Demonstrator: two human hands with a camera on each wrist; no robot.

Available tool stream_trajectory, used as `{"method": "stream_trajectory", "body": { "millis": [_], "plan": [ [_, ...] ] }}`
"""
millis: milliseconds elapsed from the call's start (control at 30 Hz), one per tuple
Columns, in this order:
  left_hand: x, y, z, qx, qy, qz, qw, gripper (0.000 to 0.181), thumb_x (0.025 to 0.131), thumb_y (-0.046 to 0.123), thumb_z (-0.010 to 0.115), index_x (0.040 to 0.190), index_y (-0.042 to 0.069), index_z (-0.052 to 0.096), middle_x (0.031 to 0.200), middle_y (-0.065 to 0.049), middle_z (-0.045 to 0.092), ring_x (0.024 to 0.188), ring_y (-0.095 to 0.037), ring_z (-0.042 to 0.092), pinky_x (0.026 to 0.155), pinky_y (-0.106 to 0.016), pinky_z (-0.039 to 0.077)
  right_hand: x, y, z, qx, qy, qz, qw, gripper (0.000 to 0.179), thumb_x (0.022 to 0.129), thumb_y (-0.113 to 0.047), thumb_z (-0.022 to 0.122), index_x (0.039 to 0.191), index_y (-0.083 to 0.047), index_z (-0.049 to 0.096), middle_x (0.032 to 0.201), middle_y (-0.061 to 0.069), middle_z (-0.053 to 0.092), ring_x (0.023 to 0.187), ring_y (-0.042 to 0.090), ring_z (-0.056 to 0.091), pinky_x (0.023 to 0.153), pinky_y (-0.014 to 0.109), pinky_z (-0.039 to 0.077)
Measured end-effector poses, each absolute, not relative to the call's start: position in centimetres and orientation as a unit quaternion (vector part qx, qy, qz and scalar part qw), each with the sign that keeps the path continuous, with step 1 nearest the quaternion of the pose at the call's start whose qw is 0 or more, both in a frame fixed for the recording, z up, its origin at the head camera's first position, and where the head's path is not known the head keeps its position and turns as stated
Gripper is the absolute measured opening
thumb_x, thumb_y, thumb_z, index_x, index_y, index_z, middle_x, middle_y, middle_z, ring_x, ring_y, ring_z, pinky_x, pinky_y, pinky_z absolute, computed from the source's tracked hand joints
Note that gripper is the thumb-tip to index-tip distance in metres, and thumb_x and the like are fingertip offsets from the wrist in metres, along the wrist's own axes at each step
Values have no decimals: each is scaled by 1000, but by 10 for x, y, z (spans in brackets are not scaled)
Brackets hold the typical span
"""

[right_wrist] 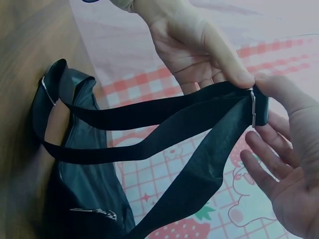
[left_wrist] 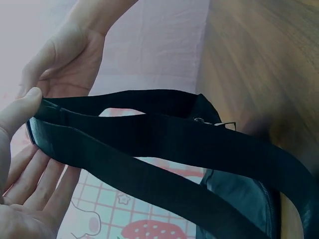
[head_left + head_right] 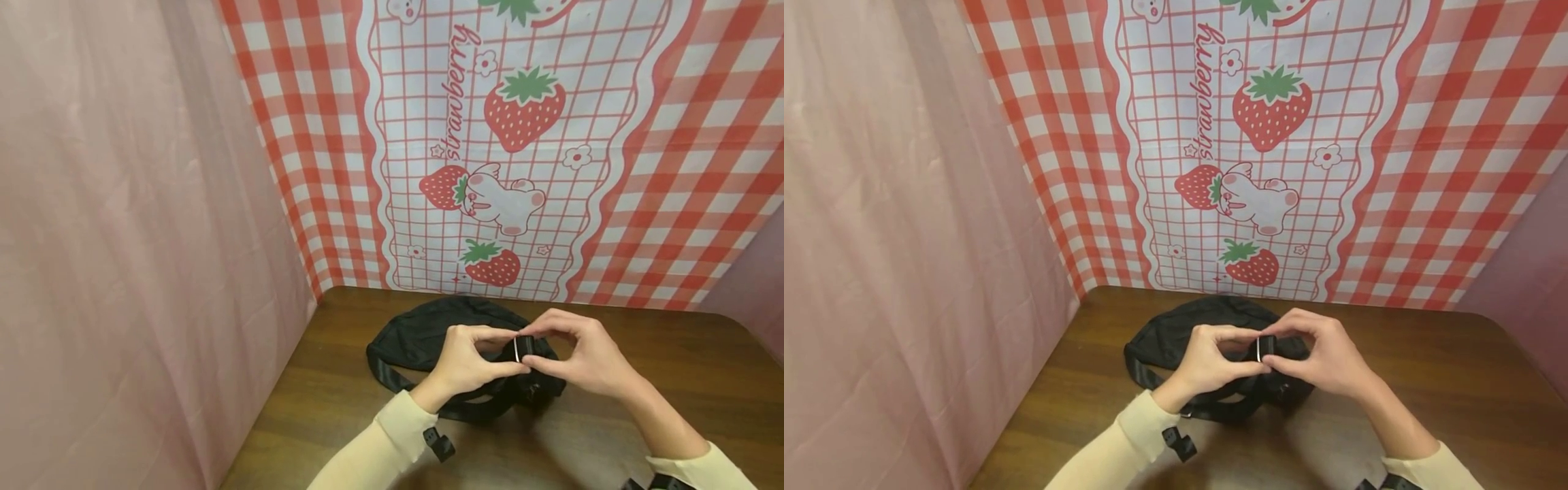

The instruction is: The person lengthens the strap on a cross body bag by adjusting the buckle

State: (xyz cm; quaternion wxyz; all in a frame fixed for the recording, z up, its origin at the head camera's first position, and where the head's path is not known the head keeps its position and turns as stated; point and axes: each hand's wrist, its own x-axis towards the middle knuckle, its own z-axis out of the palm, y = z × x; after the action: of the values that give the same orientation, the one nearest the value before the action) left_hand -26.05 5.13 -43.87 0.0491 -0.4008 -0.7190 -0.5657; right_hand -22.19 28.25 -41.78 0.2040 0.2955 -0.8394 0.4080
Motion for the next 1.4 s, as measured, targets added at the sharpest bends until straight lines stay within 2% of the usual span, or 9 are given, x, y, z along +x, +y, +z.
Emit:
{"method": "stream_trajectory", "body": {
  "millis": [200, 267, 433, 567, 767, 867, 1033, 1167, 1400],
  "plan": [
    [-261, 52, -440, -406, -721, -558, 66, 42, 84, 13, 93, 123, 4, 80, 117, -12, 81, 107, -10, 78, 91, -15, 62, -219, 284, -421, 296, -818, 446, 208, 46, 76, 13, 89, 114, -11, 77, 107, -2, 73, 98, 5, 70, 93, 9, 57],
    [-261, 52, -440, -406, -723, -554, 72, 42, 84, 14, 93, 122, 4, 80, 116, -12, 82, 106, -8, 78, 90, -14, 61, -220, 284, -422, 294, -819, 448, 204, 48, 77, 12, 89, 118, -10, 76, 108, -2, 73, 98, 5, 69, 92, 9, 56],
    [-261, 52, -438, -402, -732, -544, 83, 42, 83, 13, 93, 121, 4, 80, 114, -12, 82, 103, -5, 77, 89, -13, 61, -222, 284, -417, 284, -842, 410, 208, 52, 75, 1, 95, 118, -24, 77, 106, -12, 73, 98, 5, 67, 92, 7, 53],
    [-262, 53, -437, -406, -734, -538, 89, 43, 83, 14, 93, 123, 4, 79, 117, -12, 81, 105, -9, 78, 90, -13, 61, -223, 283, -413, 282, -847, 394, 220, 50, 73, -1, 97, 111, -28, 78, 102, -15, 73, 95, 7, 68, 91, 6, 52],
    [-262, 55, -439, -405, -720, -557, 83, 44, 84, 13, 92, 125, 4, 78, 120, -12, 81, 107, 0, 74, 92, -20, 64, -221, 283, -413, 284, -820, 439, 233, 46, 74, 11, 91, 111, -11, 79, 102, -5, 71, 94, 6, 68, 90, 8, 56],
    [-261, 55, -439, -406, -720, -556, 86, 43, 85, 13, 92, 125, 4, 78, 120, -12, 81, 107, -1, 75, 91, -23, 65, -219, 284, -416, 286, -807, 463, 227, 45, 76, 16, 87, 113, -6, 77, 103, 0, 71, 95, 6, 68, 91, 9, 56],
    [-258, 55, -437, -408, -728, -543, 89, 44, 85, 14, 92, 125, 4, 78, 119, -12, 81, 106, -6, 76, 90, -17, 63, -218, 283, -414, 280, -826, 443, 209, 48, 79, 8, 89, 118, -16, 76, 109, -4, 73, 102, 4, 67, 96, 6, 52],
    [-257, 56, -436, -409, -727, -544, 89, 44, 85, 15, 92, 125, 3, 78, 119, -12, 81, 107, -8, 77, 90, -17, 63, -219, 282, -411, 273, -840, 422, 203, 46, 78, 0, 93, 115, -23, 79, 109, -10, 75, 103, 2, 69, 98, 5, 50],
    [-261, 55, -438, -398, -734, -542, 94, 42, 85, 17, 92, 124, 5, 79, 121, -10, 81, 109, -8, 76, 89, -16, 62, -220, 282, -414, 258, -808, 477, 229, 40, 82, 16, 82, 116, -5, 76, 108, -4, 74, 102, 2, 68, 93, 6, 54]
  ]
}}
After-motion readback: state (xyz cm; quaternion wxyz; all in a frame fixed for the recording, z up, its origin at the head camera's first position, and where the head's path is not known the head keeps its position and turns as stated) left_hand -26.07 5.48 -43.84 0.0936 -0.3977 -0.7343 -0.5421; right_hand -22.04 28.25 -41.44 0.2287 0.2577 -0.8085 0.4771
